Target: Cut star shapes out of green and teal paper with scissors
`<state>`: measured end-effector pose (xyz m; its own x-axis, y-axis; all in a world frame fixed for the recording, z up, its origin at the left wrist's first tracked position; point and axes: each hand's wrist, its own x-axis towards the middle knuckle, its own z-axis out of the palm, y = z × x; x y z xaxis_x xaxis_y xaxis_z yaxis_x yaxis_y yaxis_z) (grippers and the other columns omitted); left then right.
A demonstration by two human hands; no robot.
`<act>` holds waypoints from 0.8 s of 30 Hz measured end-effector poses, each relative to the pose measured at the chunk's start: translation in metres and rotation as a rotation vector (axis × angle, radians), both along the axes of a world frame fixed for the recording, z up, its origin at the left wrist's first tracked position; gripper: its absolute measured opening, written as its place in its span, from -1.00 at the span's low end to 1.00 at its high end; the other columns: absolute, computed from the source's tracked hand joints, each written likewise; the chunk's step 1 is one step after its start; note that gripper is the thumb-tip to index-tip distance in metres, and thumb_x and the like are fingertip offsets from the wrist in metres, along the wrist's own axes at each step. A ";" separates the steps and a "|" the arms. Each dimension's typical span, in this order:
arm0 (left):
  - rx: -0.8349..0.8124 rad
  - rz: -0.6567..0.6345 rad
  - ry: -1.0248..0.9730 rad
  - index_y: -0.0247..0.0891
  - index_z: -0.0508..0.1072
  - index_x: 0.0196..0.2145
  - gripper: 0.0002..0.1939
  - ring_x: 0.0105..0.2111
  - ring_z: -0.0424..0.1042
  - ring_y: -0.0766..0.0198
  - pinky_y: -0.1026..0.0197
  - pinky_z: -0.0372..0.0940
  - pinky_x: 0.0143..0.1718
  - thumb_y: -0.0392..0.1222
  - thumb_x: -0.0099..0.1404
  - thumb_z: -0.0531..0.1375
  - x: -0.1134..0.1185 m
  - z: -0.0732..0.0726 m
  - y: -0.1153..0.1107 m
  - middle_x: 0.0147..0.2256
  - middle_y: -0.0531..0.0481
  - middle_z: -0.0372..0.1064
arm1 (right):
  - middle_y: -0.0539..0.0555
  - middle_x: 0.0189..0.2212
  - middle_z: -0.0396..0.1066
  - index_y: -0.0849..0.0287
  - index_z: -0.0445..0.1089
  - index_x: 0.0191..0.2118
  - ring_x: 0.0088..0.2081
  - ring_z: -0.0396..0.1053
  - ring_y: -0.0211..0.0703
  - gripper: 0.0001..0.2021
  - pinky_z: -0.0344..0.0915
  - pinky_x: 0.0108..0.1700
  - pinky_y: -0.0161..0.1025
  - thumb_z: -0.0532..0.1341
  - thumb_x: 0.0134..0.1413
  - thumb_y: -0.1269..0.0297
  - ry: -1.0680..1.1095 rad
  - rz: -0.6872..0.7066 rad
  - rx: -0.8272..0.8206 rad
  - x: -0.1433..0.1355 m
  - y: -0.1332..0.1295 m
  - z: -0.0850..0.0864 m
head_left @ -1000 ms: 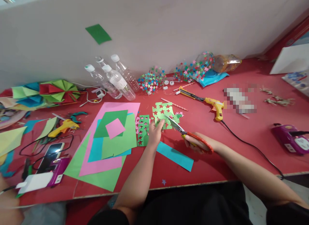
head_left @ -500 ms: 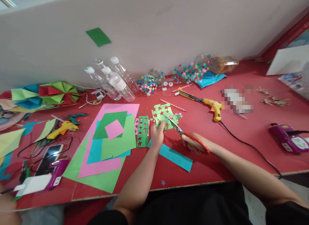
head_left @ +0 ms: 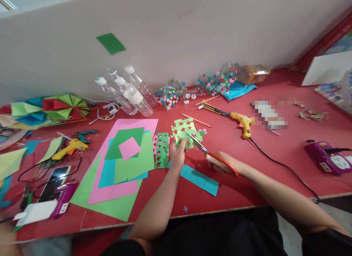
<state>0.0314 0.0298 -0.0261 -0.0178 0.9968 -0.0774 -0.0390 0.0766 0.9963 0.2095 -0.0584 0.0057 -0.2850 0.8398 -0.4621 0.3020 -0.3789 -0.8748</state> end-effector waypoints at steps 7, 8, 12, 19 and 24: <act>0.039 -0.111 -0.059 -0.25 0.28 -0.61 -0.75 -0.60 0.18 0.42 0.34 0.14 -0.52 -0.13 0.08 0.25 -0.014 0.004 0.010 -0.65 0.17 0.15 | -0.09 -0.65 0.15 0.20 0.26 -0.42 -0.66 0.12 -0.36 -0.43 0.10 -0.65 -0.40 0.03 0.11 -0.31 0.016 0.106 0.052 0.015 0.000 0.005; 0.041 -0.126 -0.060 -0.25 0.28 -0.61 -0.75 -0.61 0.17 0.42 0.33 0.13 -0.52 -0.13 0.07 0.25 -0.015 0.005 0.010 -0.65 0.17 0.14 | -0.09 -0.66 0.14 0.20 0.25 -0.43 -0.66 0.11 -0.36 -0.43 0.09 -0.65 -0.39 0.02 0.10 -0.31 0.014 0.100 0.052 0.014 -0.001 0.004; 0.037 -0.137 -0.075 -0.24 0.29 -0.61 -0.76 -0.62 0.15 0.43 0.32 0.13 -0.52 -0.14 0.06 0.26 -0.016 0.007 0.011 -0.65 0.17 0.14 | -0.09 -0.66 0.13 0.20 0.24 -0.46 -0.66 0.10 -0.36 -0.40 0.09 -0.64 -0.38 0.03 0.05 -0.36 -0.036 0.063 0.017 0.011 0.000 0.004; -0.003 -0.121 -0.069 -0.24 0.33 -0.60 -0.80 -0.64 0.16 0.42 0.32 0.10 -0.55 -0.14 0.05 0.25 -0.015 0.005 0.011 -0.66 0.17 0.16 | -0.09 -0.68 0.13 0.18 0.22 -0.47 -0.66 0.10 -0.35 -0.39 0.09 -0.65 -0.37 0.04 0.01 -0.38 -0.036 0.043 -0.002 0.007 -0.001 0.003; 0.000 -0.108 -0.055 -0.25 0.35 -0.57 -0.81 -0.60 0.24 0.40 0.33 0.11 -0.54 -0.12 0.07 0.25 -0.014 0.002 0.010 -0.64 0.16 0.21 | -0.09 -0.68 0.13 0.18 0.21 -0.48 -0.67 0.11 -0.35 -0.41 0.09 -0.66 -0.38 0.04 0.03 -0.36 -0.032 0.042 0.008 0.007 -0.001 0.001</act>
